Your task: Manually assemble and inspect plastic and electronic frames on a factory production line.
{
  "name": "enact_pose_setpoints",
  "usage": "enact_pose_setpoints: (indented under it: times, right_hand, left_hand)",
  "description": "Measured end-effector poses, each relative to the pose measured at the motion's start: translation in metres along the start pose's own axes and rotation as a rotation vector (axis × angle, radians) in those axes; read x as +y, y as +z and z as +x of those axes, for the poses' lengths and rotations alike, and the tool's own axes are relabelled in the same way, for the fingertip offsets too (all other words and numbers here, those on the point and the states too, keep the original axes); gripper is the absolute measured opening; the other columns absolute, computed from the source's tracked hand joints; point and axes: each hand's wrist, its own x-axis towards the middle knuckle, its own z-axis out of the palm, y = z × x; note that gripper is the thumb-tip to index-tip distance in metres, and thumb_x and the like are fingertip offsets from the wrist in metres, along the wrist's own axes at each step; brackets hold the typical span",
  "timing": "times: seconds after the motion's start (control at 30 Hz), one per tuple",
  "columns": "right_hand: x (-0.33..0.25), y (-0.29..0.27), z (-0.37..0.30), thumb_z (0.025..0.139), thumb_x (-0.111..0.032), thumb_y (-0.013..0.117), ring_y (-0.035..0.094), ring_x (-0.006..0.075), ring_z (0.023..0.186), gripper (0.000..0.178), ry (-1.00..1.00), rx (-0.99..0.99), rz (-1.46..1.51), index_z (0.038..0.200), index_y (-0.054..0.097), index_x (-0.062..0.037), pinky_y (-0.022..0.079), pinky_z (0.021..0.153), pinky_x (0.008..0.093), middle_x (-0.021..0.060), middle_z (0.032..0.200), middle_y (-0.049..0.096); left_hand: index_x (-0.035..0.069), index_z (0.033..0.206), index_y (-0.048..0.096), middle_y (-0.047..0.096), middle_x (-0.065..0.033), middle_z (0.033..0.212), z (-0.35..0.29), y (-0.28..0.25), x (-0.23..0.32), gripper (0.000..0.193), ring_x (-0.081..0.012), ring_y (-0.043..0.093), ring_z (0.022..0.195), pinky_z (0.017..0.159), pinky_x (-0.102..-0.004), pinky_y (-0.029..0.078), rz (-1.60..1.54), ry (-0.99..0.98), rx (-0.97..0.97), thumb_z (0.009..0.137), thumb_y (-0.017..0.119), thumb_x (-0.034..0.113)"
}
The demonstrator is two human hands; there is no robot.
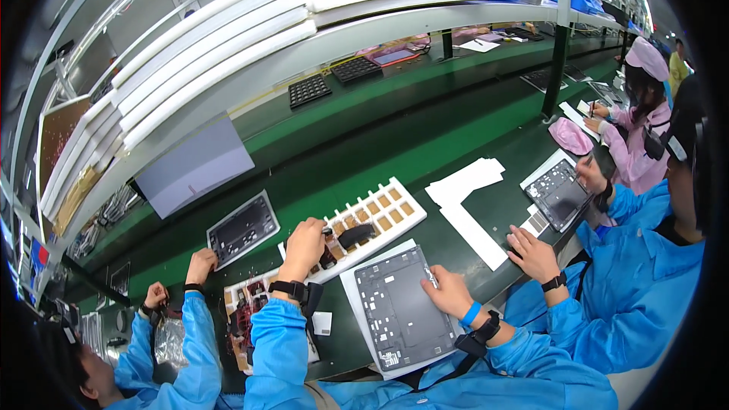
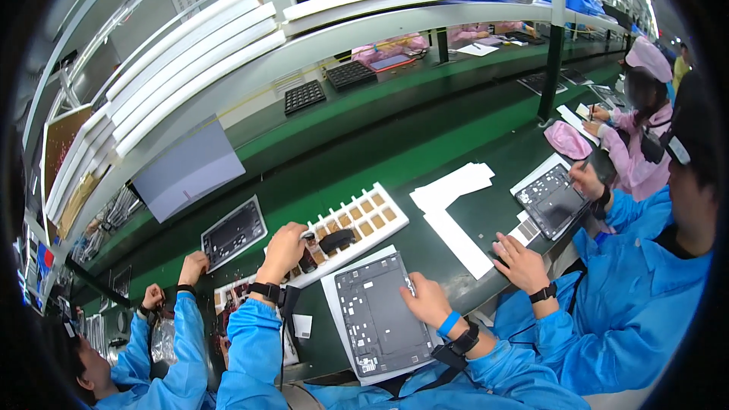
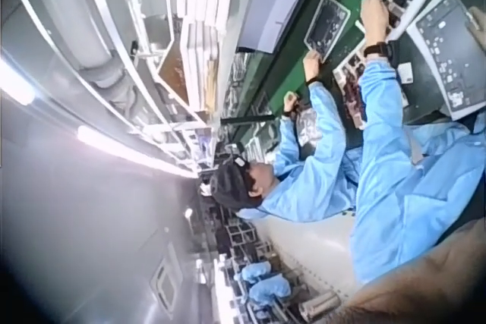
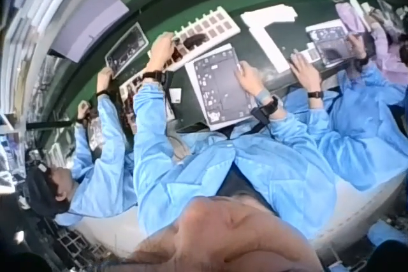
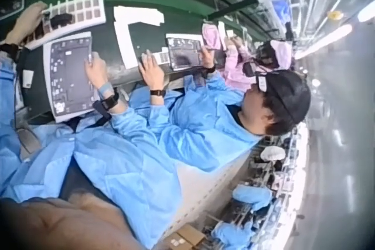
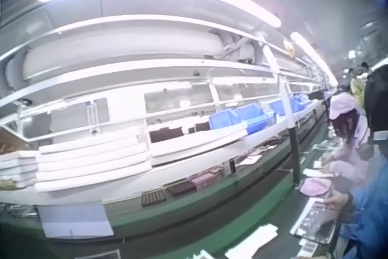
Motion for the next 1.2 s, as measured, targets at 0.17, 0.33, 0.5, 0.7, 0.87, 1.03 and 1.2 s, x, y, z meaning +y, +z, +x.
enact_pose_setpoints:
  times: [0.17, 0.33, 0.5, 0.7, 0.87, 1.03, 1.2]
  right_hand:
    - [-0.014, -0.01, -0.002, 0.094, -0.03, 0.07, 0.072, 0.0418, 0.082, 0.031, -0.087, 0.085, -0.225, 0.111, 0.066, -0.0048, 0.057, 0.074, 0.0513, 0.0202, 0.087, 0.074]
    - [0.006, -0.007, -0.001, 0.092, -0.033, 0.073, 0.073, 0.0361, 0.076, 0.029, -0.301, 0.224, -0.278, 0.106, 0.067, -0.0081, 0.057, 0.068, 0.0467, 0.0134, 0.083, 0.073]
    - [0.007, -0.009, 0.003, 0.09, -0.033, 0.075, 0.072, 0.0335, 0.073, 0.029, -0.259, 0.166, -0.238, 0.104, 0.068, -0.0089, 0.056, 0.062, 0.0451, 0.0128, 0.08, 0.071]
    - [0.006, -0.021, 0.003, 0.091, -0.031, 0.075, 0.068, 0.0289, 0.064, 0.027, -0.176, 0.128, -0.051, 0.104, 0.069, -0.0071, 0.054, 0.059, 0.0413, 0.0101, 0.076, 0.068]
    - [-0.032, -0.04, -0.011, 0.091, -0.021, 0.076, 0.07, 0.0247, 0.073, 0.023, -0.119, 0.074, 0.171, 0.108, 0.07, -0.0056, 0.055, 0.066, 0.0379, 0.0085, 0.086, 0.069]
    - [-0.076, -0.031, -0.016, 0.092, -0.018, 0.076, 0.07, 0.0257, 0.087, 0.022, -0.739, -0.006, -0.025, 0.111, 0.071, -0.0079, 0.058, 0.076, 0.0361, 0.0064, 0.102, 0.069]
    - [-0.058, -0.001, 0.001, 0.09, -0.017, 0.075, 0.068, 0.0316, 0.082, 0.015, -0.738, -0.117, -0.058, 0.102, 0.073, -0.0086, 0.057, 0.072, 0.0419, 0.009, 0.086, 0.066]
  left_hand:
    - [0.005, 0.103, 0.075, 0.071, -0.0165, 0.109, 0.022, 0.013, -0.006, 0.02, -0.0375, 0.066, 0.109, 0.096, -0.0475, 0.054, 0.119, -0.066, -0.28, 0.084, 0.068, 0.007]
    - [0.004, 0.096, 0.074, 0.071, -0.0155, 0.101, 0.025, 0.007, -0.003, 0.015, -0.0371, 0.067, 0.104, 0.094, -0.0468, 0.054, 0.104, -0.048, -0.233, 0.082, 0.073, 0.011]
    - [0.004, 0.092, 0.073, 0.071, -0.0148, 0.095, 0.015, -0.004, -0.006, 0.021, -0.036, 0.068, 0.097, 0.086, -0.0461, 0.055, 0.051, -0.103, -0.11, 0.08, 0.082, 0.018]
    - [-0.001, 0.096, 0.075, 0.073, -0.015, 0.079, -0.009, -0.048, 0.039, 0.016, -0.03, 0.071, 0.07, 0.068, -0.0371, 0.056, -0.12, -0.134, 0.196, 0.089, 0.076, 0.013]
    - [-0.001, 0.108, 0.073, 0.068, -0.0094, 0.079, -0.086, -0.043, 0.115, 0.017, -0.0183, 0.066, 0.07, 0.064, -0.0332, 0.052, -0.661, -0.313, -0.18, 0.096, 0.073, 0.012]
    - [0.0, 0.111, 0.074, 0.067, -0.0139, 0.09, -0.124, -0.019, 0.155, 0.019, -0.0258, 0.065, 0.071, 0.064, -0.0342, 0.05, -0.69, -0.166, -0.282, 0.095, 0.071, 0.009]
    - [-0.002, 0.111, 0.074, 0.07, -0.0143, 0.09, -0.128, -0.011, 0.147, 0.02, -0.0238, 0.066, 0.072, 0.066, -0.0324, 0.052, -0.747, -0.261, -0.198, 0.094, 0.072, 0.009]
